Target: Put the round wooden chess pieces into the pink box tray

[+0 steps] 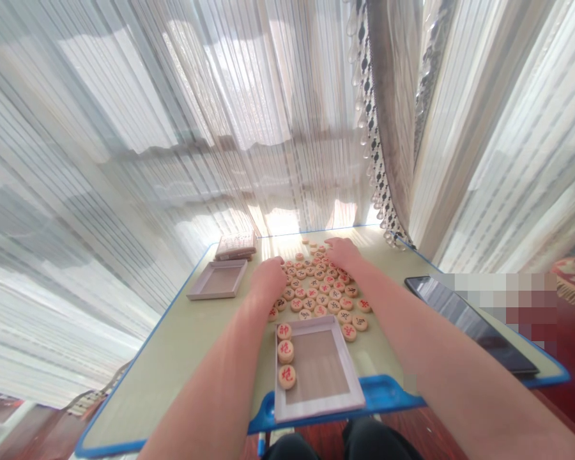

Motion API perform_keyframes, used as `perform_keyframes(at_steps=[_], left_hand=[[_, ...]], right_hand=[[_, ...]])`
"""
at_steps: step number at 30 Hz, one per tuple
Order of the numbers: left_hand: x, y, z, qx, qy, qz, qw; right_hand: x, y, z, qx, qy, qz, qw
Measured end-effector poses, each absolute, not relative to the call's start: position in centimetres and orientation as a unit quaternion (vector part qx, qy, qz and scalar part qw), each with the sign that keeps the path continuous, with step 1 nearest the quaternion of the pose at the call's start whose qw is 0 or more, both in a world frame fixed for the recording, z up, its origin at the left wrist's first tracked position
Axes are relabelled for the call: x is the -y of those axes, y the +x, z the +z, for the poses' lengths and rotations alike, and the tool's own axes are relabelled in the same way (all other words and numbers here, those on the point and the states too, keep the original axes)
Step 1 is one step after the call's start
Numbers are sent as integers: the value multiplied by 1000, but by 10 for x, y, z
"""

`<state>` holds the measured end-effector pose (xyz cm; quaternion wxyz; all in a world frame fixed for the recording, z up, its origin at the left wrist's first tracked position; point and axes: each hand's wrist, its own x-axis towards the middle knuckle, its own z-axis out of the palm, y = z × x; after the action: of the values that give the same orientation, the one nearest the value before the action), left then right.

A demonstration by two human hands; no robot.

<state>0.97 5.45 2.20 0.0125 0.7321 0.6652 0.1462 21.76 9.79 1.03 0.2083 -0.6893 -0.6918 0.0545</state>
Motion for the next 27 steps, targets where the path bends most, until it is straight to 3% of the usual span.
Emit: perform_keyframes(at_steps=[7, 19, 27], left_hand=[[-55, -2, 31, -669, 700, 245, 40], [-61, -23, 34, -717, 652, 218, 117], [-60, -32, 38, -722, 647, 219, 110]], right_hand=[[-101, 209, 6, 734, -648, 58, 195], [-92, 197, 12, 774, -611, 46, 160], [-88, 193, 11, 792, -589, 51, 151]])
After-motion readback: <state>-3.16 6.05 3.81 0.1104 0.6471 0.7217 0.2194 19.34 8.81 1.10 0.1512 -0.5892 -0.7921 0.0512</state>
